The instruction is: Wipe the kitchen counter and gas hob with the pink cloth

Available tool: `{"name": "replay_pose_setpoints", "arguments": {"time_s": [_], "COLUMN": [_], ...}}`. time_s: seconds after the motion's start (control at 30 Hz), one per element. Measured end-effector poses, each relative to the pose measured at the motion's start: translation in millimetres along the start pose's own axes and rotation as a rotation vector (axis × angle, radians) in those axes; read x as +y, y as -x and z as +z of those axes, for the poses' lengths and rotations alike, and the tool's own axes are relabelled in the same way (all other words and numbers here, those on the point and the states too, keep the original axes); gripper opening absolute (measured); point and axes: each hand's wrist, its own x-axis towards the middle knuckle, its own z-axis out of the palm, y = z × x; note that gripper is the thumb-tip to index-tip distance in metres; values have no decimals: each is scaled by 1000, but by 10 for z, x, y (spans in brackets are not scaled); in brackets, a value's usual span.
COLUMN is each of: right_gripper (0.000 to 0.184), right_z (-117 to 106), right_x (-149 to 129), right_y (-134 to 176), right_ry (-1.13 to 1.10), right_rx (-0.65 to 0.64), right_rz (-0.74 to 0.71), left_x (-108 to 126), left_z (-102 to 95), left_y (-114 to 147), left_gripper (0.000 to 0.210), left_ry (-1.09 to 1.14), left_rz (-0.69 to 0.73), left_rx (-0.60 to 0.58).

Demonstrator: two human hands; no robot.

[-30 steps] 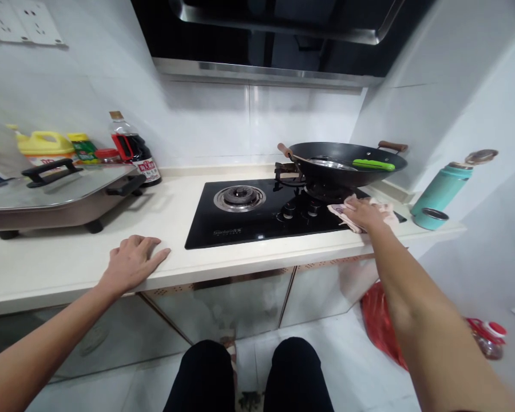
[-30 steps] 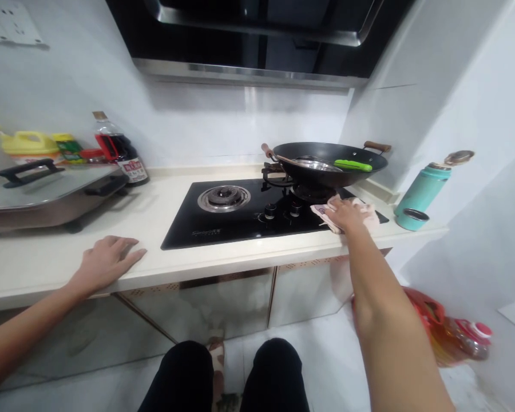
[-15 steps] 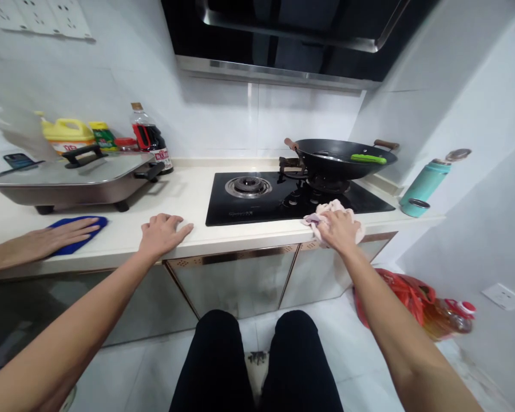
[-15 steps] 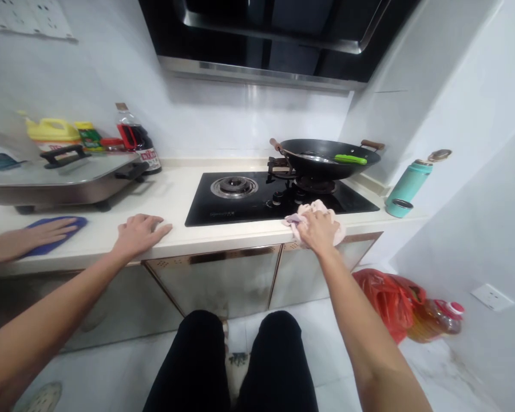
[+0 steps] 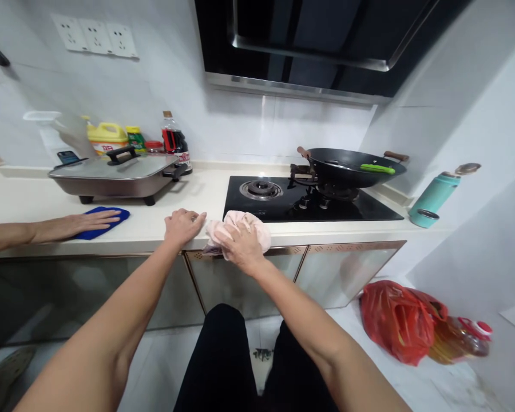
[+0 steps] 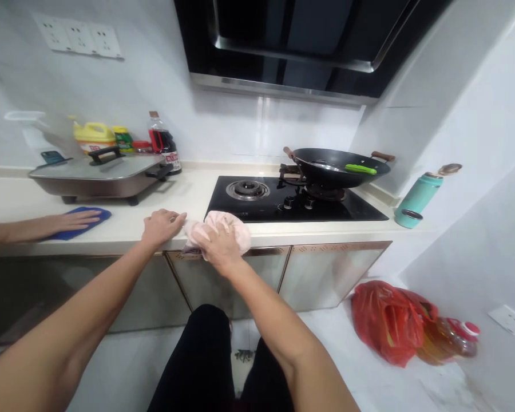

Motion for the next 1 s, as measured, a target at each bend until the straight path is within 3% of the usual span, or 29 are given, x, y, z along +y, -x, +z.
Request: {"name": "replay_pose_setpoints", "arguments": {"time_s": [0.13,0.3,0.43,0.6,0.73,0.87,1.0], "right_gripper": [53,80,84,88,93,87,82], "right_z": [31,-190,-339,-452,-609,-697,-603], "right_x": [490,1345,1837,2405,2893,3016,2557], "right_y": [283,881,1298,1807,2133,2090,1694], "right_ry": [41,141,274,408,378,332,364], "right_rx": [29,15,-40,-67,-92,-196,-233], "right_rz": [-28,83,173,417,614,656,599], "left_x": [-15,-27,7,63,72,71,83], "left_z": [-7,9,-6,-43,-7,53,63], "left_y": [22,32,61,137,169,170,178], "left_gripper": [65,65,64,60,55,53,55], "left_ry": [-5,-13,-17,-9,14,44,82], "left_rz": [20,23,25,42,56,56,56], "left_rx": [-6,-6,0,36,86,132,142]}}
